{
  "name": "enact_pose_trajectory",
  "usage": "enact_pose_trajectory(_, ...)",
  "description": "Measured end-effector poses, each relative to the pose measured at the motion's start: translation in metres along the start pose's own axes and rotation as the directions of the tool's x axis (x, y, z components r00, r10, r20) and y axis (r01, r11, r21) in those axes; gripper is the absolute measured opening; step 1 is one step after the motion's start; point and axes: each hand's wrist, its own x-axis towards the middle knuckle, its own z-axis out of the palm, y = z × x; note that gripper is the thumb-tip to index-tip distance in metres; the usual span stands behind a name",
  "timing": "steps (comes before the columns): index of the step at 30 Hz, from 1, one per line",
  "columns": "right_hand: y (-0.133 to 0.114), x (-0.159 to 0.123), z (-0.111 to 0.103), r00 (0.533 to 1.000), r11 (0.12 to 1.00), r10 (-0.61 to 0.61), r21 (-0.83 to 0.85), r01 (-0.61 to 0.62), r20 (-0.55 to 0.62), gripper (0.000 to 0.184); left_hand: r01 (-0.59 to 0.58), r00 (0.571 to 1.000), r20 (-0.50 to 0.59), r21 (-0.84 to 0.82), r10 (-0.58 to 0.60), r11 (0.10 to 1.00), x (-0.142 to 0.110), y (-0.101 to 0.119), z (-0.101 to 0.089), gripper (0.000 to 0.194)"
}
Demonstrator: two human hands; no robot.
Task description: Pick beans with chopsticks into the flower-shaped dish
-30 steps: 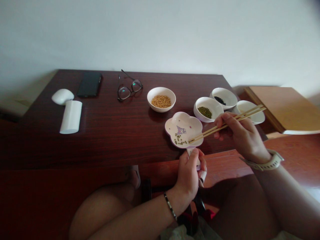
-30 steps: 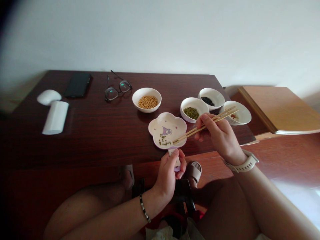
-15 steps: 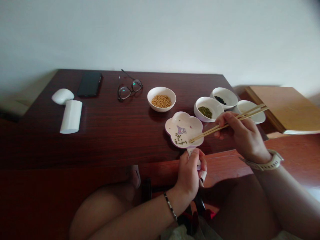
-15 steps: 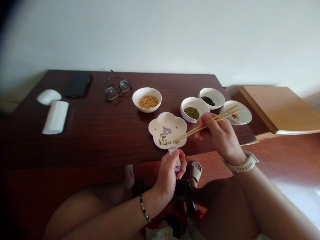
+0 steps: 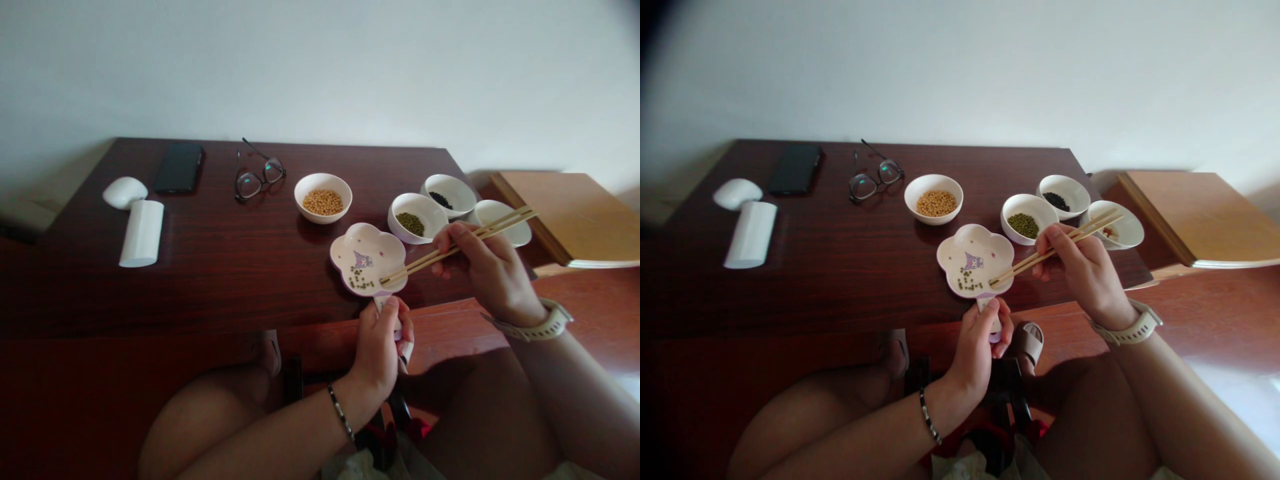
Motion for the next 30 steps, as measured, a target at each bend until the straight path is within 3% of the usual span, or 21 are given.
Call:
enact_pose_trajectory(9,0.002,0.000,0.000,1.000,1.000,0.019,0.006,-0.019,-0.019,0.039,0.002,1.000,0.007,-0.005,-0.002,1.000,0.001,-0.001,0.000,0.036)
enact_pose_trajectory(14,0.001,0.002,0.000,0.988,0.995,-0.013,0.100,0.028,-0.152,0.037,0.006,1.000,-0.005,-0.009,-0.006,1.000,0.000,0.000,0.001,0.038)
enact_pose_trajectory(17,-0.002,0.007,-0.001,0.943,0.978,-0.096,0.148,0.150,-0.319,0.033,0.015,1.000,-0.008,-0.008,-0.015,1.000,0.000,0.000,0.001,0.040)
enact_pose_trajectory(20,-0.001,0.013,-0.004,0.850,0.954,-0.181,0.123,0.274,-0.494,0.029,0.022,1.000,-0.008,-0.012,-0.022,1.000,0.000,0.000,0.000,0.040)
enact_pose_trajectory(23,0.004,0.020,-0.008,0.784,0.948,-0.231,0.047,0.314,-0.576,0.027,0.024,1.000,-0.009,-0.008,-0.024,1.000,0.000,-0.002,-0.001,0.044)
enact_pose_trajectory(30,0.007,0.016,-0.004,0.803,0.949,-0.264,0.006,0.316,-0.534,0.033,0.036,0.999,-0.019,0.023,-0.035,0.999,-0.002,0.001,0.000,0.049)
